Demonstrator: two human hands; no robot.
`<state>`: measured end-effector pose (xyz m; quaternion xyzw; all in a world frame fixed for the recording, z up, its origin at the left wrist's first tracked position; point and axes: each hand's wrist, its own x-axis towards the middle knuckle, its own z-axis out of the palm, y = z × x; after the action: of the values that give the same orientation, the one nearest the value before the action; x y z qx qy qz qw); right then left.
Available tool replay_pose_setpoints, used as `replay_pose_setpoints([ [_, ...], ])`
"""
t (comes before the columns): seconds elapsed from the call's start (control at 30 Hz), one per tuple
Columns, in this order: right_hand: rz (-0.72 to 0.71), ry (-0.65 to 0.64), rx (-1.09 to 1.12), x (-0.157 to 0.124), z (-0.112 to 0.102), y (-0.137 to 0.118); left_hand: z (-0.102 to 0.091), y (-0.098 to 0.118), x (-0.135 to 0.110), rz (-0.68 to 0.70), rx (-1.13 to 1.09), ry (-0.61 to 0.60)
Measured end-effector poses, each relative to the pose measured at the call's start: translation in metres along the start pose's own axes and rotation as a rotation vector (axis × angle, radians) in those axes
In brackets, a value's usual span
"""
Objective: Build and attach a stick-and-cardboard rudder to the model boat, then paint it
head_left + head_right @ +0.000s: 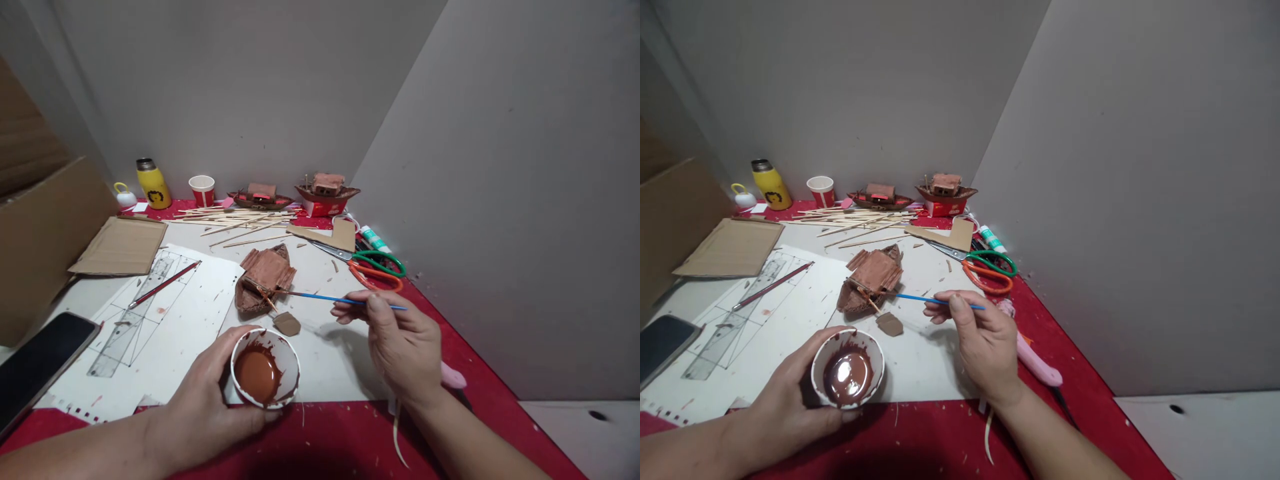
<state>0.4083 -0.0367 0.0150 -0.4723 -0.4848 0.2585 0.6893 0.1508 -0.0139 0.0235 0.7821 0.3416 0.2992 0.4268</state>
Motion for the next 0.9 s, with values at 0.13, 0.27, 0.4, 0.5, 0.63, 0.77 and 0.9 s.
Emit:
replay_pose_setpoints([
  [0.13,-0.031,0.029,-0.007,0.001,0.001,0.0,0.0,0.001,0.001,-0.001,0.003,0.002],
  [0.27,-0.025,0.043,-0.006,0.0,0.0,-0.001,0.0,0.001,0.0,-0.002,0.007,0.003],
  [0.4,-0.011,0.031,0.008,0.0,-0.001,-0.003,0.0,-0.001,-0.002,0.001,0.005,0.0],
  [0.5,0.006,0.031,0.015,0.001,-0.001,-0.005,0.0,-0.003,-0.003,-0.001,0.038,0.015],
  [0.63,-0.012,0.035,0.01,0.003,-0.002,-0.007,-0.001,-0.006,-0.003,-0.054,0.071,0.114],
  [0.77,-0.033,0.001,-0.06,0.005,0.001,-0.011,-0.003,-0.006,-0.003,-0.108,0.022,0.183],
  [0.9,-0.018,-0.033,-0.045,0.009,0.007,-0.016,-0.007,-0.005,-0.008,-0.139,-0.005,0.254],
])
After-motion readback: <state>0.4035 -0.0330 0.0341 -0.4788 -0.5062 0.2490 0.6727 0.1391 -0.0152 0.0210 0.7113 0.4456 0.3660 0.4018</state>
